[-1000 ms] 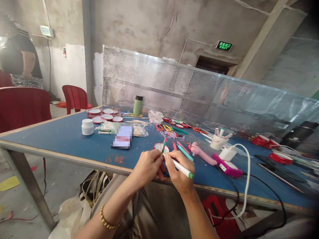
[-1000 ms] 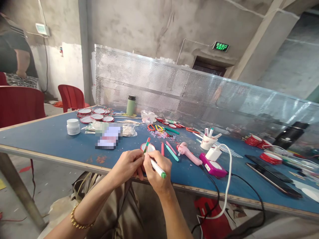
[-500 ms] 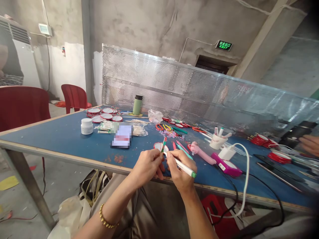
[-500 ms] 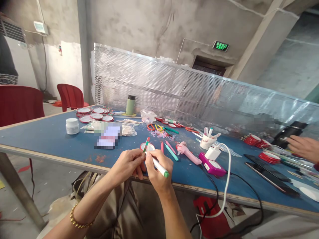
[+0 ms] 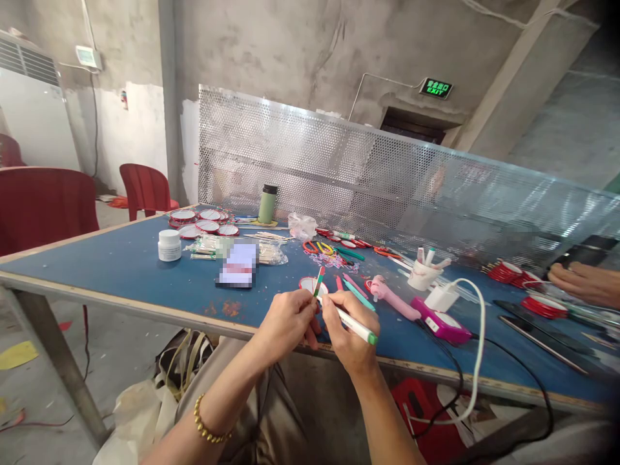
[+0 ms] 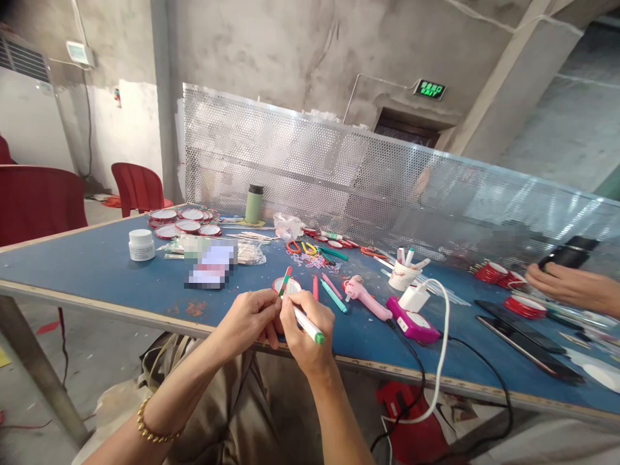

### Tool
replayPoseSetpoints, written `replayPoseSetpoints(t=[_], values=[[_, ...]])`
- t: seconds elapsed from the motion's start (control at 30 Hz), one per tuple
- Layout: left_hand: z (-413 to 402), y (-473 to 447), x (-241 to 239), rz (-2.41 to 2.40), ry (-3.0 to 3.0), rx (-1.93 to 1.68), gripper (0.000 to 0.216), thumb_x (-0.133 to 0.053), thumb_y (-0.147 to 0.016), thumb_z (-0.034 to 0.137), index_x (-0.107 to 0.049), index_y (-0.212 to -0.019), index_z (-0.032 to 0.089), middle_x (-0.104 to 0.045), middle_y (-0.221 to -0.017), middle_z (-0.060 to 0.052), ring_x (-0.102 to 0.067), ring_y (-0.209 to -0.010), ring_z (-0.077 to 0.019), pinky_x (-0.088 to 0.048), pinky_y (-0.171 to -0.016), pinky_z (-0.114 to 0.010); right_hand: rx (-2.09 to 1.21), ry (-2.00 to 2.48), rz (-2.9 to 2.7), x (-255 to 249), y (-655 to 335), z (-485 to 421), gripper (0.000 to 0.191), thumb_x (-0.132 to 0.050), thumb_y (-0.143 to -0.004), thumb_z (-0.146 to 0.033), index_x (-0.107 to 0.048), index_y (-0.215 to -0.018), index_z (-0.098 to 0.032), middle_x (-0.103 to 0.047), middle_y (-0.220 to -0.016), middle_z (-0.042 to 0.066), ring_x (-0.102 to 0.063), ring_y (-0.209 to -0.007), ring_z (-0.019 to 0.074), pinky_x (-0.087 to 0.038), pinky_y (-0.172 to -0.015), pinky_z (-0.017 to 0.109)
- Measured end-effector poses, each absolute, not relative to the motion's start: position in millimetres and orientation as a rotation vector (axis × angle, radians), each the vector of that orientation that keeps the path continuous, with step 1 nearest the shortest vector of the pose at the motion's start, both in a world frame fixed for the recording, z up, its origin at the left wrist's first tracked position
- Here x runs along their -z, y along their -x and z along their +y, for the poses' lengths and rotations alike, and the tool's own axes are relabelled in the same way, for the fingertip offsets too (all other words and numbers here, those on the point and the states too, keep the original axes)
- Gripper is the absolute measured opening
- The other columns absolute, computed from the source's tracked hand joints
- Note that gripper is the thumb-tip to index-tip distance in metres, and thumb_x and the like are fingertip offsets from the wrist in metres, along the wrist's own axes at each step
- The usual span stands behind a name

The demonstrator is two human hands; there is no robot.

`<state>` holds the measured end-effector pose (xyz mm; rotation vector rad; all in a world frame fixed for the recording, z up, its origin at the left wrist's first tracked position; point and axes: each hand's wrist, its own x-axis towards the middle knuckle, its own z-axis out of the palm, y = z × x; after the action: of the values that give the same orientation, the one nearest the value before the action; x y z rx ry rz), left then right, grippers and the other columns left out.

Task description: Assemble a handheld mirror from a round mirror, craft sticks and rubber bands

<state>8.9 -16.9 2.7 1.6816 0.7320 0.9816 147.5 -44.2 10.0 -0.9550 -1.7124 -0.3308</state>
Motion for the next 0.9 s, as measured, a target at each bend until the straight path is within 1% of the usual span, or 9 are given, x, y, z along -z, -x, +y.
replayPoseSetpoints(t=[0.13, 0.37, 0.73, 0.9], values=[[-17.5, -8.9, -4.0, 0.734, -1.678, -0.980, 0.024, -0.043, -0.088, 0.037, -0.048, -0.072, 0.020, -0.066, -0.065, 0.000, -0.066, -0.048, -0.0139, -0.040, -0.042, -0.019, 0.319, 0.951, -1.729, -10.7, -147.8, -44.4, 0.019, -0.055, -0.092, -0.021, -0.060, -0.074, -0.019, -0.056, -0.055, -0.004, -0.050, -0.047, 0.0102, -0.041, -0.049, 0.023], [-16.9, -9.1, -2.9, 0.737, -1.676, -0.983, 0.024, -0.043, -0.088, 0.037, -0.048, -0.071, 0.020, -0.066, -0.064, 0.001, -0.065, -0.047, -0.0133, -0.040, -0.043, -0.019, 0.326, 0.955, -1.731, -10.9, -147.0, -44.9, 0.018, -0.055, -0.092, -0.021, -0.061, -0.075, -0.019, -0.060, -0.058, -0.002, -0.052, -0.048, 0.0108, -0.041, -0.050, 0.024], [-15.8, -9.2, -0.7, 0.724, -1.677, -0.993, 0.021, -0.043, -0.087, 0.031, -0.046, -0.070, 0.019, -0.066, -0.065, -0.001, -0.065, -0.047, -0.0119, -0.039, -0.043, -0.016, 0.338, 0.949, -1.698, -10.3, -147.5, -45.5, 0.017, -0.055, -0.092, -0.021, -0.060, -0.076, -0.019, -0.061, -0.060, -0.002, -0.053, -0.049, 0.0108, -0.042, -0.051, 0.024], [-14.6, -9.4, 2.4, 0.723, -1.688, -1.001, 0.026, -0.042, -0.090, 0.037, -0.049, -0.073, 0.019, -0.067, -0.066, 0.000, -0.066, -0.048, -0.0128, -0.040, -0.043, -0.018, 0.339, 0.955, -1.713, -10.6, -146.8, -44.8, 0.019, -0.054, -0.092, -0.021, -0.060, -0.075, -0.019, -0.058, -0.057, -0.003, -0.052, -0.047, 0.0108, -0.041, -0.050, 0.024]])
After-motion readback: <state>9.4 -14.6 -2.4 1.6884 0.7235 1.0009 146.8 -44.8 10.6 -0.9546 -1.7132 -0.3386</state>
